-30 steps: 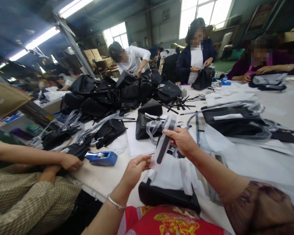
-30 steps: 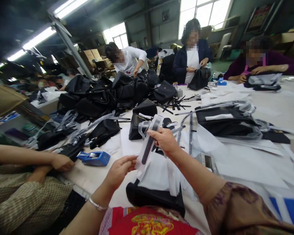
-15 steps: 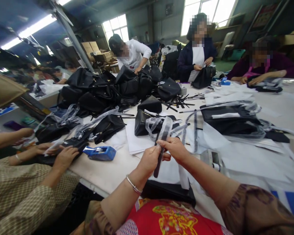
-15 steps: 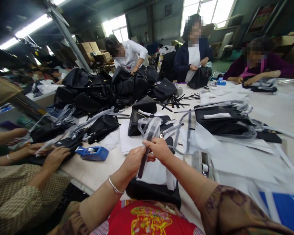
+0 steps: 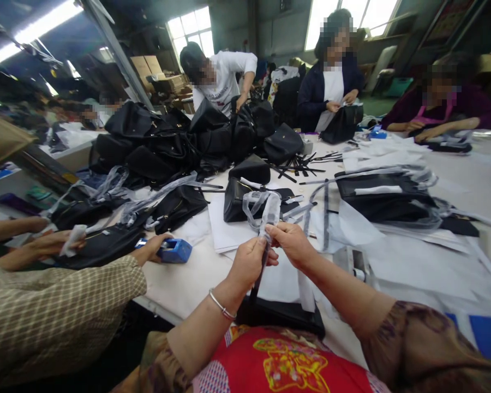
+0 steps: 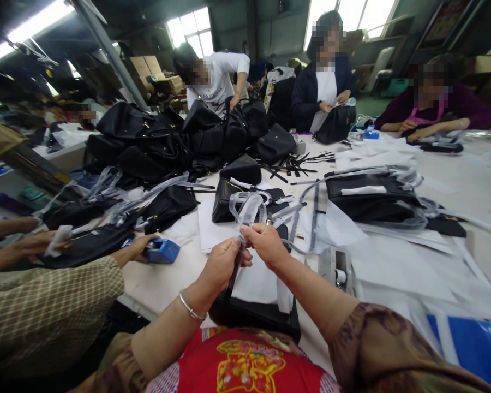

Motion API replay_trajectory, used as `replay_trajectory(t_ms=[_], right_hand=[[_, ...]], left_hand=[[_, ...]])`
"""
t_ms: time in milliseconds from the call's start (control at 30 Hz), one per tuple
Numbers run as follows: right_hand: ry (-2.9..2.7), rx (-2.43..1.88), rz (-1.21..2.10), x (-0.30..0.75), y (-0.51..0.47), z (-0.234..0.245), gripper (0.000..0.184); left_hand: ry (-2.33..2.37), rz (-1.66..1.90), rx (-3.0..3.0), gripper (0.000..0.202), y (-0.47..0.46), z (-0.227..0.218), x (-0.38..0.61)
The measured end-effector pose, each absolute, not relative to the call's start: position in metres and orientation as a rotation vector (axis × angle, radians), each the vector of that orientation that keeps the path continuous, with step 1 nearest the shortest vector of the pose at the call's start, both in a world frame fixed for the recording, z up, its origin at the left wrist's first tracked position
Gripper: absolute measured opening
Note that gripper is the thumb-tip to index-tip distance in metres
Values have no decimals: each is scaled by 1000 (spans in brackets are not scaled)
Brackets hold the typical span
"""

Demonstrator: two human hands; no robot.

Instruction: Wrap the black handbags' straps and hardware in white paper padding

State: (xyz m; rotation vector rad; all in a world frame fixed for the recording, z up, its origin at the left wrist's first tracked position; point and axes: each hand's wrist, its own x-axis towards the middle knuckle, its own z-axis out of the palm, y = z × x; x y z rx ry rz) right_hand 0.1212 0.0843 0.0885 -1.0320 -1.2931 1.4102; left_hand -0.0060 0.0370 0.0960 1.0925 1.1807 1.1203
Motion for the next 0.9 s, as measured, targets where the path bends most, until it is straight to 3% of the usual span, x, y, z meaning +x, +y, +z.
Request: replay_trajectory(t_ms=[133, 300, 500, 667, 733, 833, 900], right_hand=[[-1297, -954, 1721, 120, 81, 93, 42], [-864, -1044, 1640, 122, 114, 107, 28], [-658, -990, 1715, 124, 169, 117, 19], [-713, -1097, 1849, 118, 181, 86, 27], [-968, -1238, 1789, 125, 184, 67, 30], [-1514, -1534, 1417, 145, 194, 38, 44], [-1694, -1612, 1218, 158, 202, 23, 34]], left_hand=[[1173, 1039, 1060, 42, 34, 95, -3], [1054, 920, 961, 39, 19, 130, -19], [896, 1294, 1121, 29, -20, 215, -55], [780, 1628, 1114, 24, -21, 238, -64], [817, 1649, 1048, 25, -9, 235, -68], [929, 1642, 936, 27, 12, 230, -75], [955, 1662, 910, 25, 21, 229, -77]])
